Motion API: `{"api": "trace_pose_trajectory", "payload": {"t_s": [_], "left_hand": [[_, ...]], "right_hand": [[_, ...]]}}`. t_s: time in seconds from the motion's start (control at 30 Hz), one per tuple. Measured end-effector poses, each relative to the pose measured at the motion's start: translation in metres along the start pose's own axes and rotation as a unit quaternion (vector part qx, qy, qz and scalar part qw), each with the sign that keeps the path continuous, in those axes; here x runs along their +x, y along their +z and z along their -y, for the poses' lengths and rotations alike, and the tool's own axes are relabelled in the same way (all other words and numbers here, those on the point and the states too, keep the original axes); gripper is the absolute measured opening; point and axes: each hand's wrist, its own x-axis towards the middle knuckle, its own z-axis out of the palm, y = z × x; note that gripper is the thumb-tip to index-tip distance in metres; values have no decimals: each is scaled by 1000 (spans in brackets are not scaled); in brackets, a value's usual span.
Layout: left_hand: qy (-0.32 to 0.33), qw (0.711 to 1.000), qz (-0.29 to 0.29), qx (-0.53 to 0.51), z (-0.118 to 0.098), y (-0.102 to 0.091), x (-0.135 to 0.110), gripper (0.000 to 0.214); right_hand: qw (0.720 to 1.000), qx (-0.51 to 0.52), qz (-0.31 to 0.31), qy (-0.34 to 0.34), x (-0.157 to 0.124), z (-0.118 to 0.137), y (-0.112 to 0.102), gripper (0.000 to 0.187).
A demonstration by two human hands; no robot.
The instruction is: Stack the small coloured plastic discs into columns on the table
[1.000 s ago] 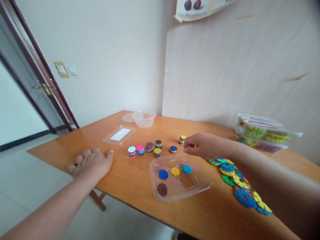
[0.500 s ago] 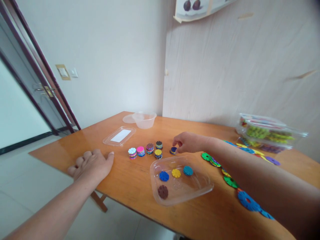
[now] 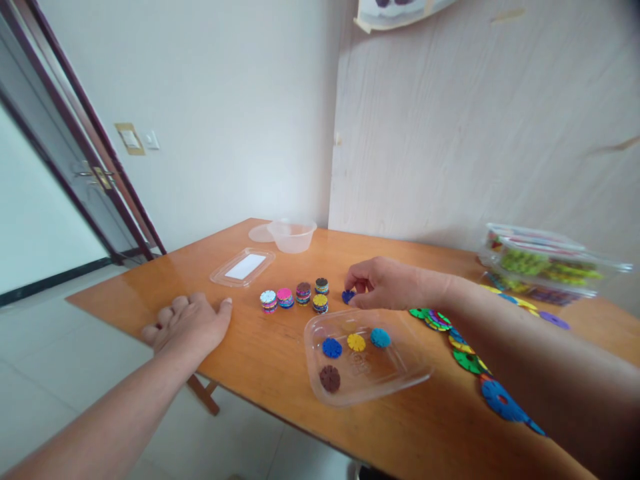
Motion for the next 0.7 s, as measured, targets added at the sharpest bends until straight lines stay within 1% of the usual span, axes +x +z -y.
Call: {"api": "trace_pose_trajectory", "payload": {"t_s": [0.1,0.2,0.33,0.53,0.63,0.7], "left_hand": [[1,1000,-1,1,1,1,1,75],[2,1000,-4,3,2,3,2,76],[5,1000,-8,3,5,6,4,78],[4,1000,-4,5,4,6,4,77],[3,1000,2,9,2,3,2,77],[0,1000,3,10,1,1,1,77]], "right_hand": [[1000,-10,1,-26,-11,17,-5,20],[999,-35,21,-36,-20,25,-5,19],[996,-52,42,-50,-30,26,0,15],[996,-61,35,-60,-36,26,6,14],[995,-59,25,-77,-37,32,10,15],[993,-63,28,-92,-36,40,13,17]]}}
